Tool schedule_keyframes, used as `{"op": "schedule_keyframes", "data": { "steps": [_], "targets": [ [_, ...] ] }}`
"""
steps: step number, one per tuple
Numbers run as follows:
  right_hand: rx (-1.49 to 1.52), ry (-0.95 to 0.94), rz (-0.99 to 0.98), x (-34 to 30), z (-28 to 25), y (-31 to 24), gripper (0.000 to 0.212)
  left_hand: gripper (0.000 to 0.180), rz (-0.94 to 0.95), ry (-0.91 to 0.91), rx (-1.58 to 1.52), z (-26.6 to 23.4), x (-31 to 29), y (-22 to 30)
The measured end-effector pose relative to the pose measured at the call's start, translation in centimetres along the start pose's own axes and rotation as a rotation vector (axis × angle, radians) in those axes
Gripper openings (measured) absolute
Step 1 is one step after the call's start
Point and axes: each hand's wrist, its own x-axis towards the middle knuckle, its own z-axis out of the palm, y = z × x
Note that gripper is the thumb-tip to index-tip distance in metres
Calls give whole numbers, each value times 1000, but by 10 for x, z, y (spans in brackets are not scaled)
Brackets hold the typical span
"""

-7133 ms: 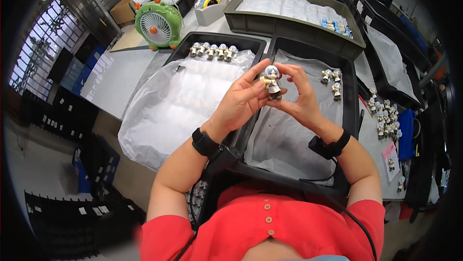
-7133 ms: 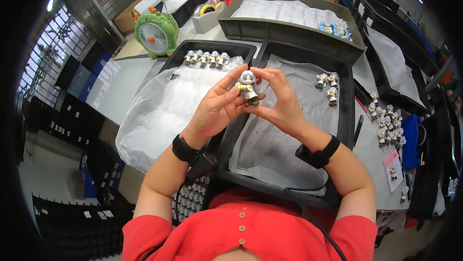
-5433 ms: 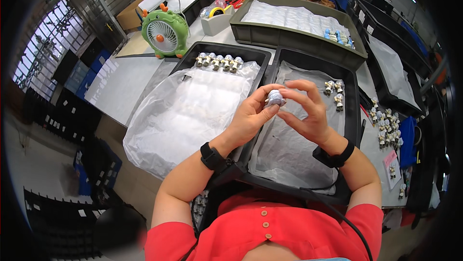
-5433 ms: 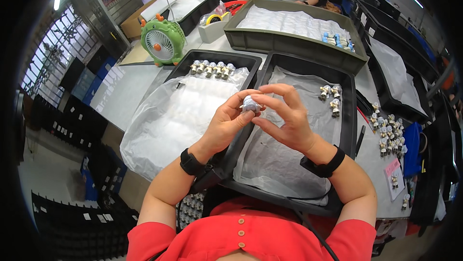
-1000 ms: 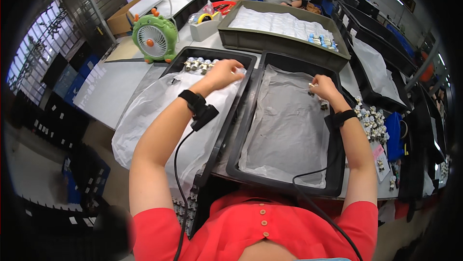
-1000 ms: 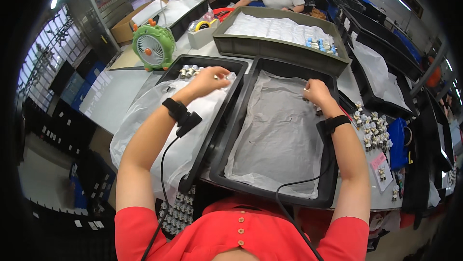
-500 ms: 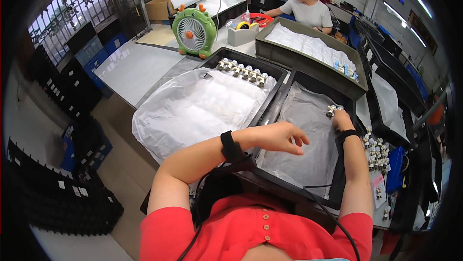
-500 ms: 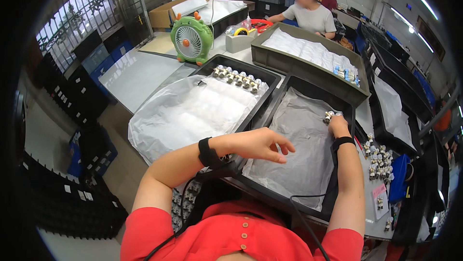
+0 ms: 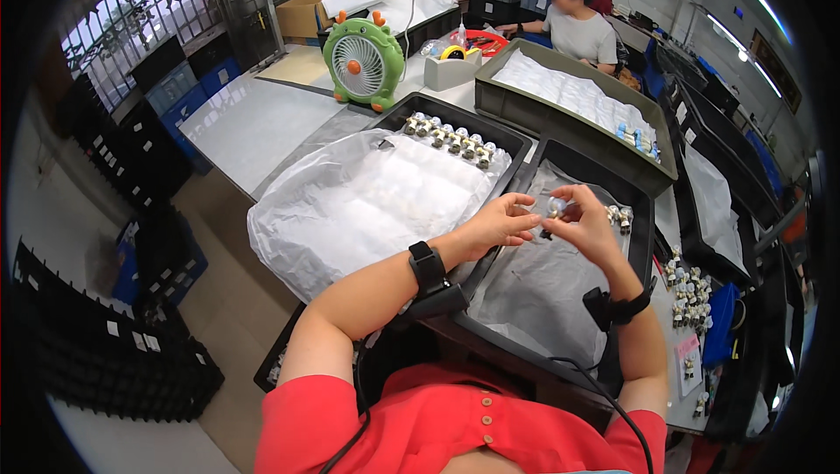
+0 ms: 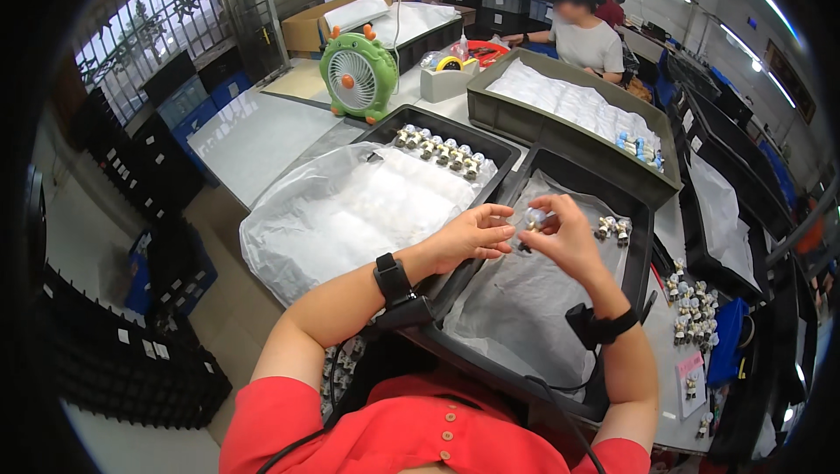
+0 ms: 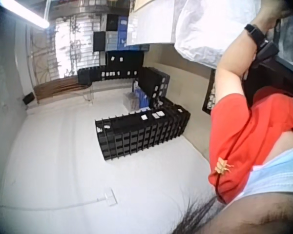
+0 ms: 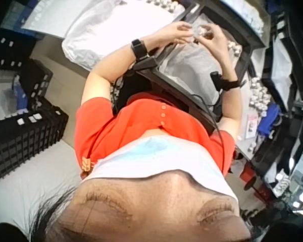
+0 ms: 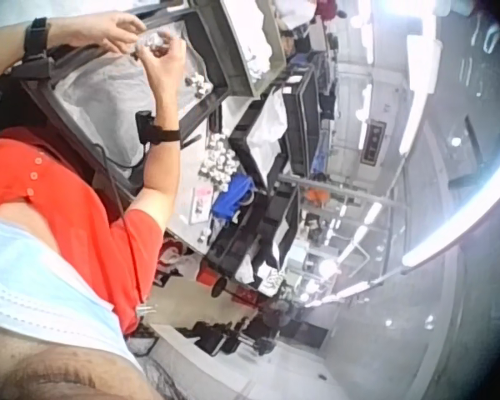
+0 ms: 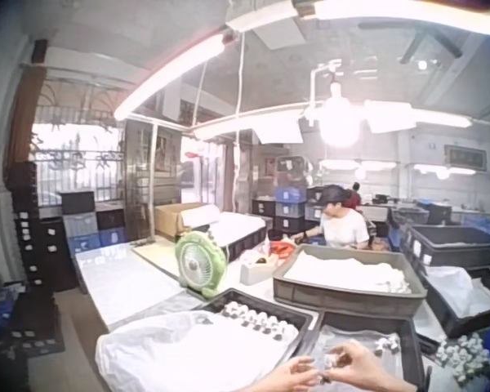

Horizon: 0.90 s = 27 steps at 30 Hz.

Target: The person picks up small cylindrical components from a tray and places them into a larger tray lined with white tissue paper. They handle the items one by one, arranging them in rows within the tray.

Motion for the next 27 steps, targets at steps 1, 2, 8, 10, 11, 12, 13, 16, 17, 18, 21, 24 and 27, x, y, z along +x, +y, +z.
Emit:
{"op": "schedule_keyframes", "data": {
  "steps": [1, 2, 8, 10, 11, 12, 13, 16, 17, 18, 21, 24, 27],
  "targets": [
    [-14, 39, -73, -4, 8, -4, 38, 56, 1, -27, -5, 1, 1, 0],
    [-45, 39, -120, -5, 12, -4, 38, 58, 2, -54, -9, 1, 1, 0],
    [-83, 68, -297, -5, 26, 4, 40, 56, 36, -80, 65, 2, -1, 3],
    [-58, 109, -326, -6, 29, 4, 41, 54, 57, -61, 64, 2, -1, -1],
    [-49, 108, -340, -5, 29, 4, 41, 52, 75, -49, 61, 3, -2, 0],
    [-39, 112, -343, -6, 29, 7, 41, 50, 83, -44, 56, 5, -3, -2],
    [-30, 116, -346, -6, 29, 8, 41, 47, 91, -20, 44, 6, -4, -1],
    [-3, 140, -346, -4, 27, 4, 41, 45, 205, -43, 51, 3, -1, -1],
    [15, 149, -346, -6, 27, 4, 41, 45, 210, -56, 30, 5, -3, 1],
    [31, 154, -352, -5, 27, 4, 41, 44, 218, -59, 26, 6, -4, 3],
    [66, 154, -361, -6, 26, 5, 41, 45, 222, -62, 15, 10, -8, 5],
    [81, 126, -342, -7, 26, 7, 42, 46, 205, -63, 28, 9, -6, 3],
    [99, 102, -319, -7, 26, 10, 43, 47, 176, -37, 43, 7, -4, -1]
  ]
}}
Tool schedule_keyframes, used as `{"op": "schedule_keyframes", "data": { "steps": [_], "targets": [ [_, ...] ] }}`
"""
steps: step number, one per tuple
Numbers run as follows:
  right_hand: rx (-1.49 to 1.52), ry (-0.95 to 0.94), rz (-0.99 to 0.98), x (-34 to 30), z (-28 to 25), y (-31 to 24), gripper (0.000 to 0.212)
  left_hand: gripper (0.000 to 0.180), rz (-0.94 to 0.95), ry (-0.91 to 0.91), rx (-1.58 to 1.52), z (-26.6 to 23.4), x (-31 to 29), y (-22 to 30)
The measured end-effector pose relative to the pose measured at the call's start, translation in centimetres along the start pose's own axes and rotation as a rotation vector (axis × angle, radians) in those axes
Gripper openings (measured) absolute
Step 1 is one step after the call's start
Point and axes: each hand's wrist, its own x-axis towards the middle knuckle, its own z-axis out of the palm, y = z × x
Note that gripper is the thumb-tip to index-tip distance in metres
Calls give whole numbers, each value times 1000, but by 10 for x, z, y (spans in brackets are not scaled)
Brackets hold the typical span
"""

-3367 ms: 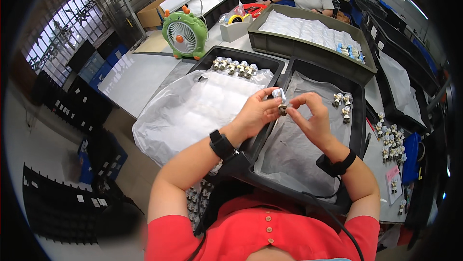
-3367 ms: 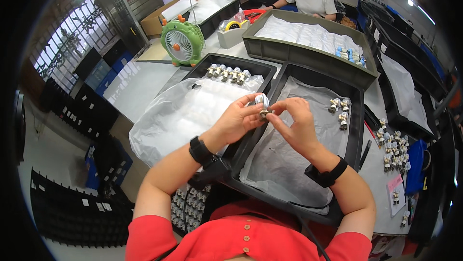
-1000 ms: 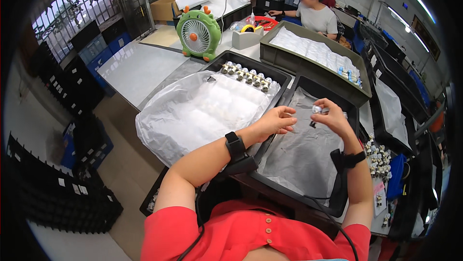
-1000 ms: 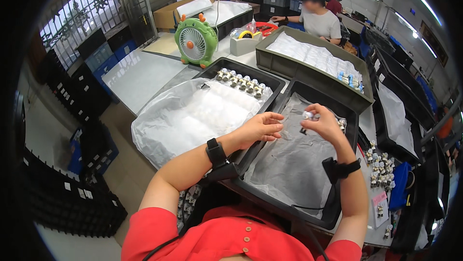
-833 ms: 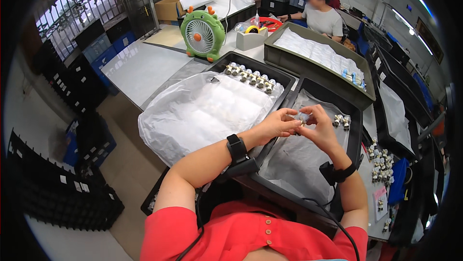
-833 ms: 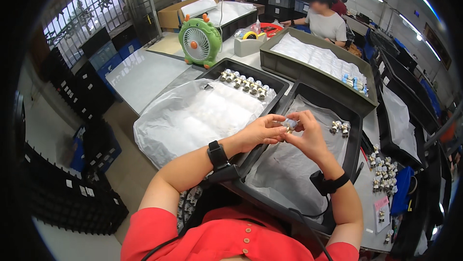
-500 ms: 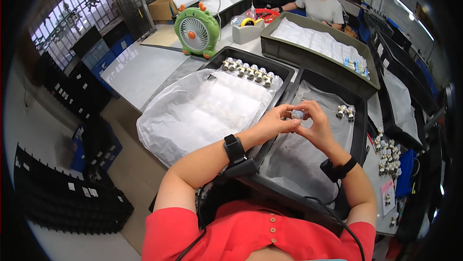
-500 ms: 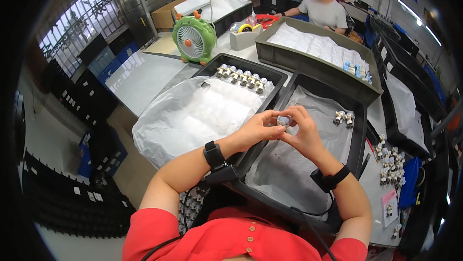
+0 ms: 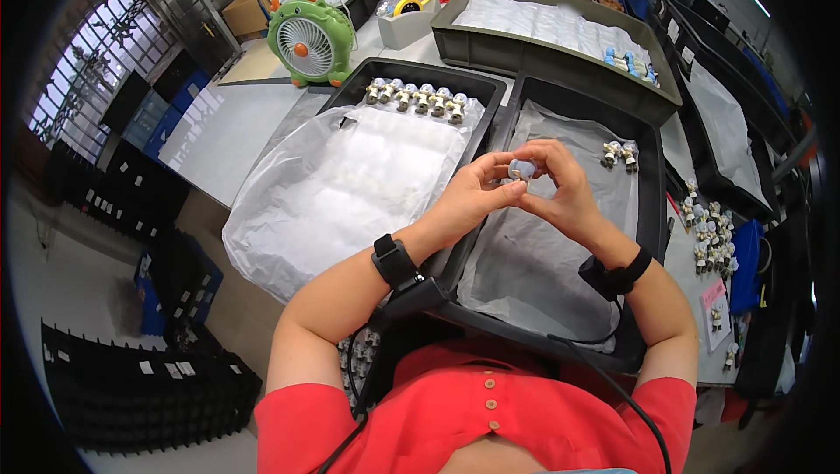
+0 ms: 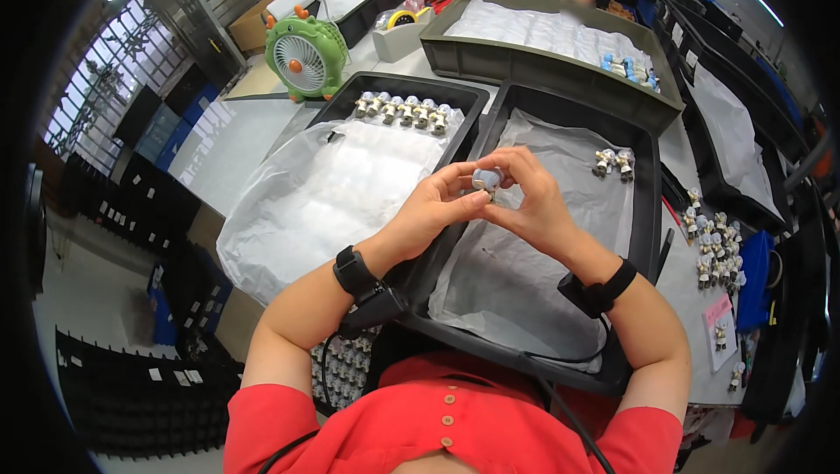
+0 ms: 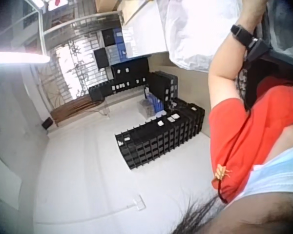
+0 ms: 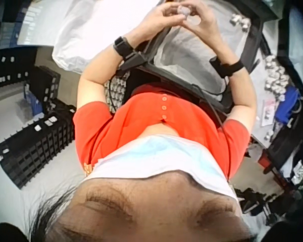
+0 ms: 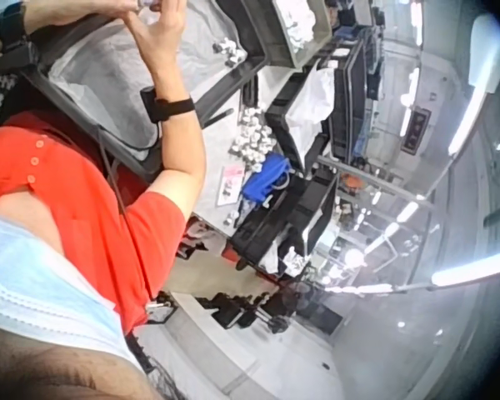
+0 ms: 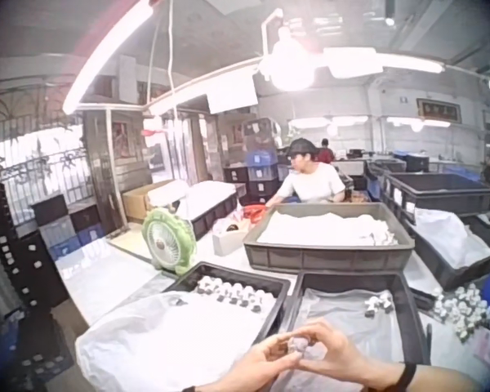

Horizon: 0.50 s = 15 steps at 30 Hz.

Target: The person picks up small cylindrical components from a tray and places them into a larger tray lined with white tissue paper. They handle the items one by one, arranging them in rows within the tray.

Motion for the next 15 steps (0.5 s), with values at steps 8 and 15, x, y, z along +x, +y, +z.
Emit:
{"op": "schedule_keyframes", "data": {
  "steps": [8, 15],
  "targets": [
    [-76, -79, 24, -2, -3, -3, 64, 48, -29, -9, -56, -1, 0, 3],
    [-119, -148, 12, -5, -1, -2, 82, 47, -73, -2, -99, -5, 0, 0]
  ]
}}
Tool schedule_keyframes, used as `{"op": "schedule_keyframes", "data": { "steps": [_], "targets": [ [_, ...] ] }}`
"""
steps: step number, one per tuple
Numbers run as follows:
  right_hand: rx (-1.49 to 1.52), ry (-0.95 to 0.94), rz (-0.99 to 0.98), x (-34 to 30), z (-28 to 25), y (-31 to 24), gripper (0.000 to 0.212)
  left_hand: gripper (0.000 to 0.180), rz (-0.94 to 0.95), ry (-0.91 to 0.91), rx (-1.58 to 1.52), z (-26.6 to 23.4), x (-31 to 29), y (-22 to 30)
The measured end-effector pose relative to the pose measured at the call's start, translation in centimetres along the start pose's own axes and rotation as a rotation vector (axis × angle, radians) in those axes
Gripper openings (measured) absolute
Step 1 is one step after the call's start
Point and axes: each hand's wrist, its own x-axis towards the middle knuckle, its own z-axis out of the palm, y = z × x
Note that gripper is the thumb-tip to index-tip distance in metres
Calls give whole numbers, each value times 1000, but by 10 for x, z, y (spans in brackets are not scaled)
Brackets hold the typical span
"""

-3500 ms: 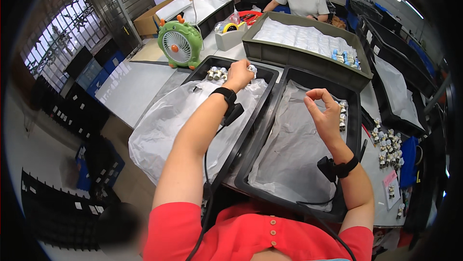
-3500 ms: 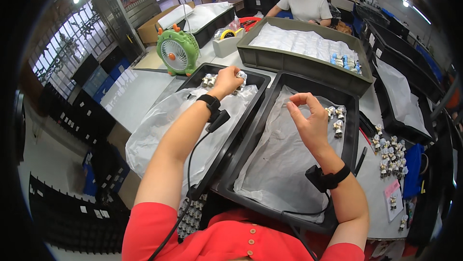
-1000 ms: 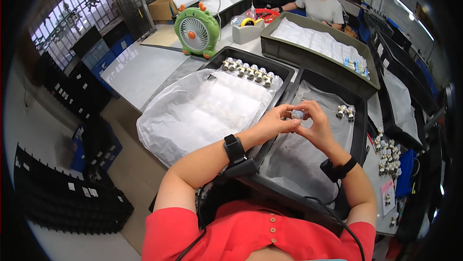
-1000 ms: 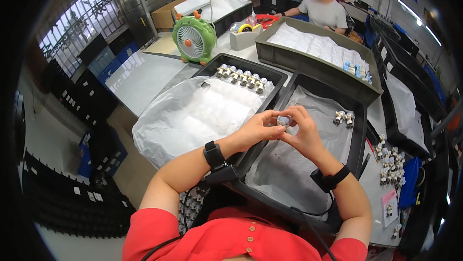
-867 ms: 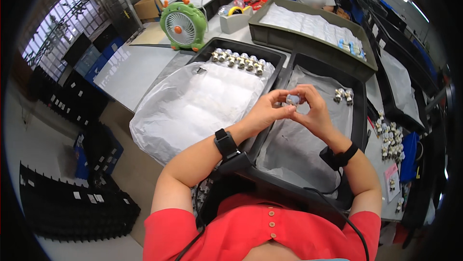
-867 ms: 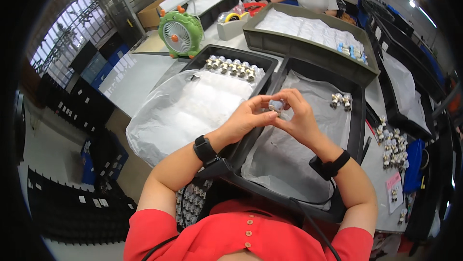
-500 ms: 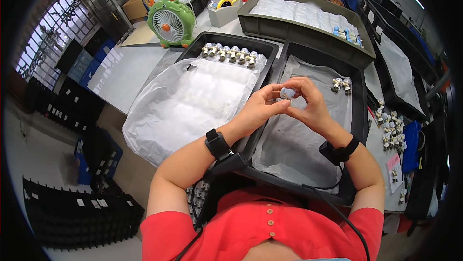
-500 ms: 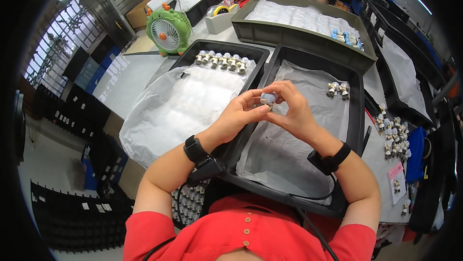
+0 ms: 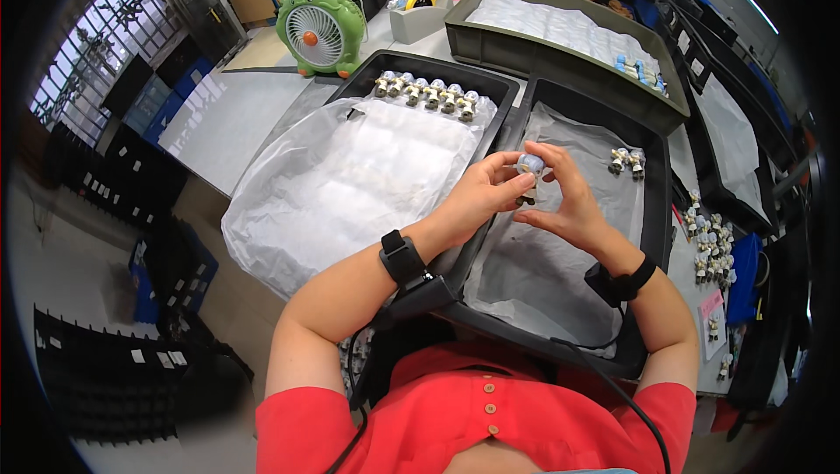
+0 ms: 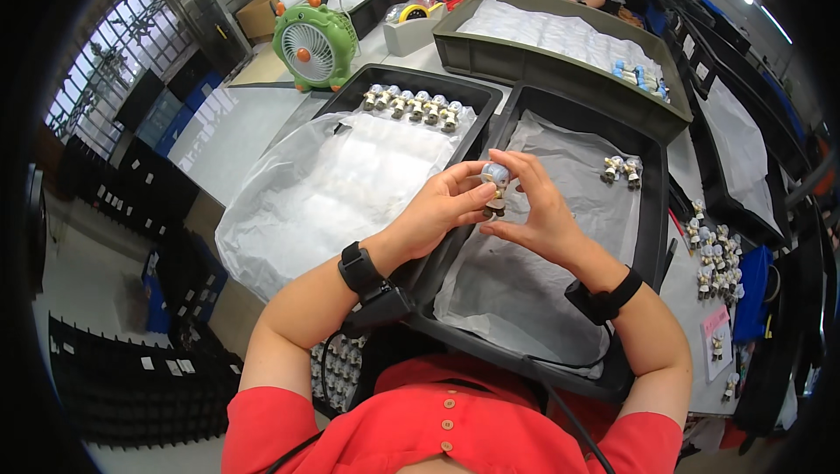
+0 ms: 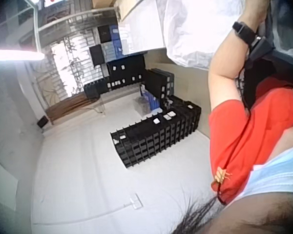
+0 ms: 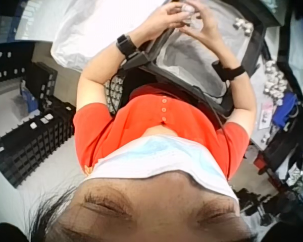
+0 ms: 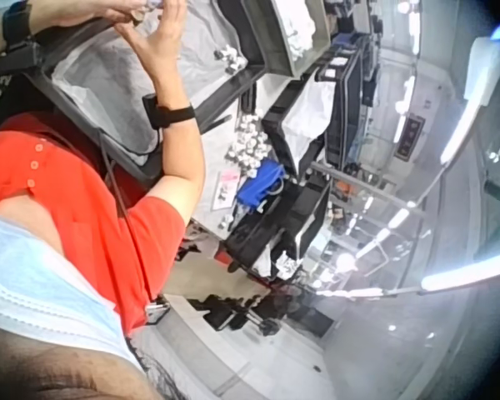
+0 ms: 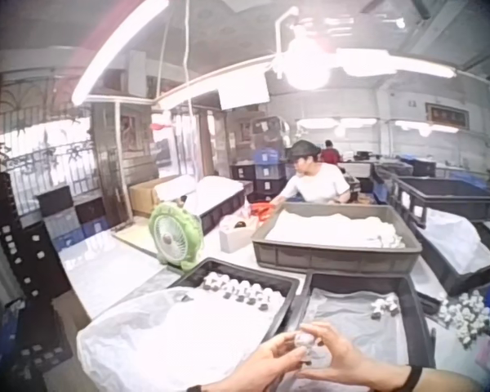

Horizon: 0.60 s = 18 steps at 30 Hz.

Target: The person picks up small cylindrical components from a tray and places them into a larger tray lined with white tissue paper. They handle the items one by one, arranging them in rows within the tray.

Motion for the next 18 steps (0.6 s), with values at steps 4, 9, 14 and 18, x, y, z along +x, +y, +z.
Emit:
{"op": "schedule_keyframes", "data": {
  "steps": [4, 9, 14, 18],
  "targets": [
    [20, -14, 31, 0, 2, 1, 82, 47, -8, -13, -44, -1, 0, 0],
    [28, 4, 45, 0, 4, 1, 79, 46, -24, -13, -49, -2, -1, 0],
    [34, 12, 50, 1, 5, -1, 78, 45, -33, -12, -65, -4, 1, -2],
    [31, 24, 50, -1, 6, -1, 77, 44, -20, -15, -75, -4, 2, -4]
  ]
}}
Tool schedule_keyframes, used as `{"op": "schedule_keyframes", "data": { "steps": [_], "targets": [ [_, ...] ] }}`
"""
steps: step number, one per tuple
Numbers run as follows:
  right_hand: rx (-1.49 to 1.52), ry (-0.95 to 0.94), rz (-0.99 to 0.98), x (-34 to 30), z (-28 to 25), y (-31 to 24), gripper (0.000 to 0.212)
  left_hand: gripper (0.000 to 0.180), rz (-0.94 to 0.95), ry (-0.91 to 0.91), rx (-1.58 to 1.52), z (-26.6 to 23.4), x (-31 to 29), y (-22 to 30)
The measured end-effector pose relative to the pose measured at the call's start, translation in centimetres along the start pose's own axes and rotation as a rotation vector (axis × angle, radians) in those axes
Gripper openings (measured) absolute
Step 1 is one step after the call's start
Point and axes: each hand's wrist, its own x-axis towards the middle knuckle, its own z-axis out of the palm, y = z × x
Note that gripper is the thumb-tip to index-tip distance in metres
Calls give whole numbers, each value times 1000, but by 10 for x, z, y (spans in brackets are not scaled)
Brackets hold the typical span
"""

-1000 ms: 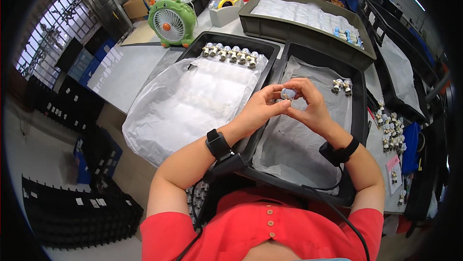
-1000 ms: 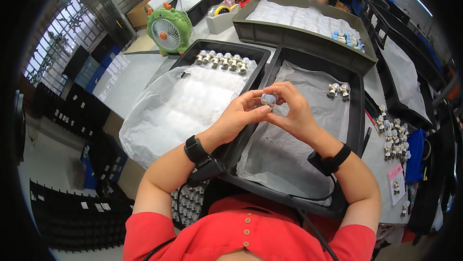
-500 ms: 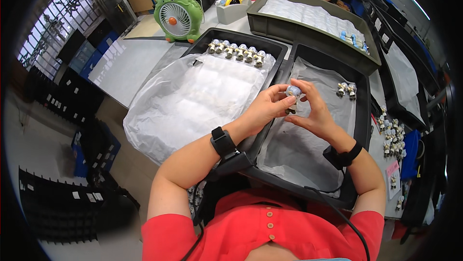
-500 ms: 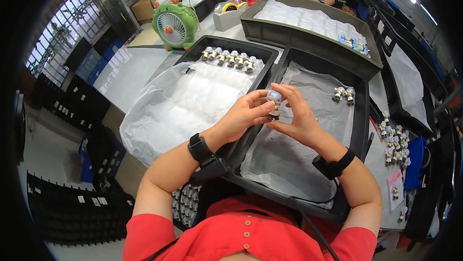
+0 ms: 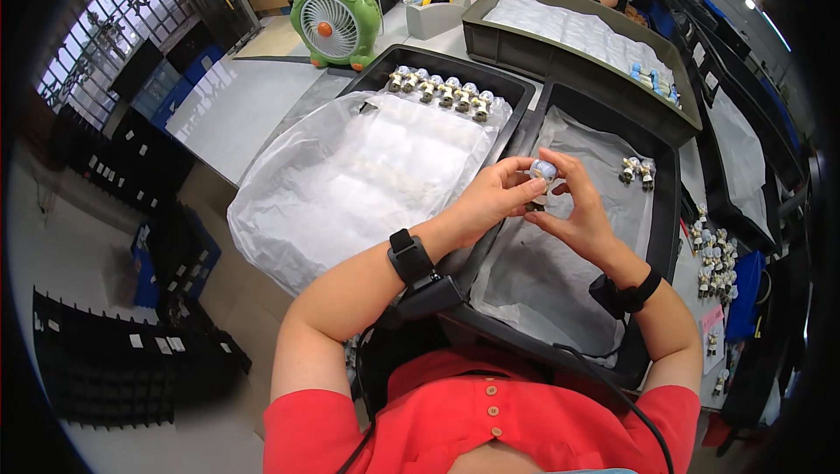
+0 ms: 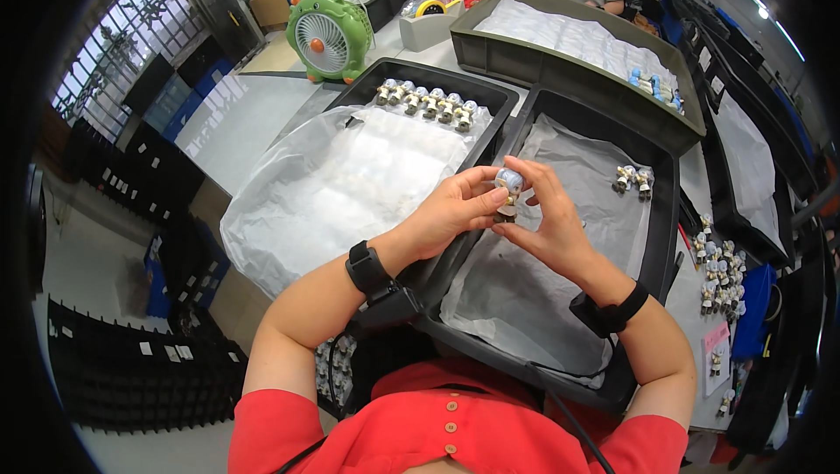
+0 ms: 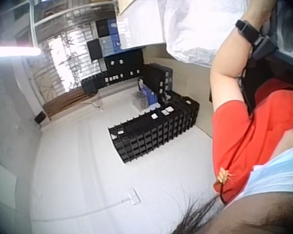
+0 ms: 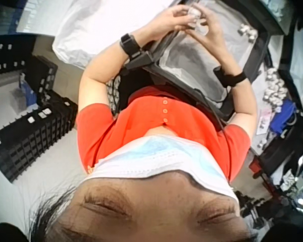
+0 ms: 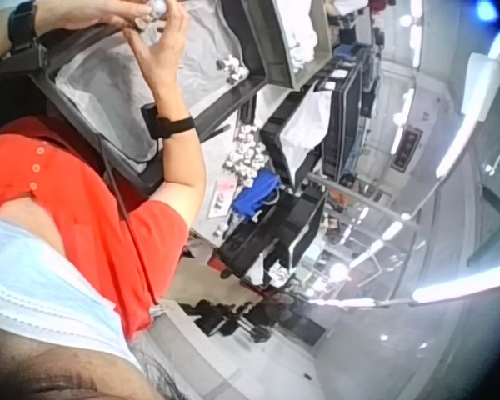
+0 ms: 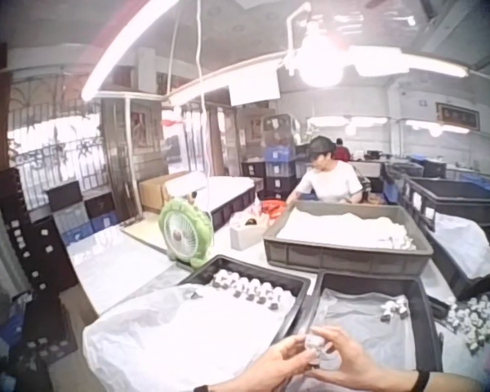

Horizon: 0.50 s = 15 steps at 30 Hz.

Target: The person picks up small cylindrical components from a tray and places them into a larger tray lined with white tissue paper. They handle the items one by one, arranging them in rows within the tray.

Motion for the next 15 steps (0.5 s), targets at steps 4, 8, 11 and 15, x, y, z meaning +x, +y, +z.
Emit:
{"op": "schedule_keyframes", "data": {
  "steps": [4, 8, 11, 15],
  "targets": [
    [12, 9, 16, -1, 1, 0, 76, 43, -4, -3, -13, 2, -1, 3],
    [2, 19, 15, -1, 1, 0, 76, 43, -6, -8, -5, 1, -1, 3],
    [-7, 26, 3, -1, 2, 0, 76, 43, -2, -2, 12, 1, 0, 1],
    [-8, 17, 9, -3, 2, 4, 78, 42, -5, 3, 28, 1, 0, 0]
  ]
}}
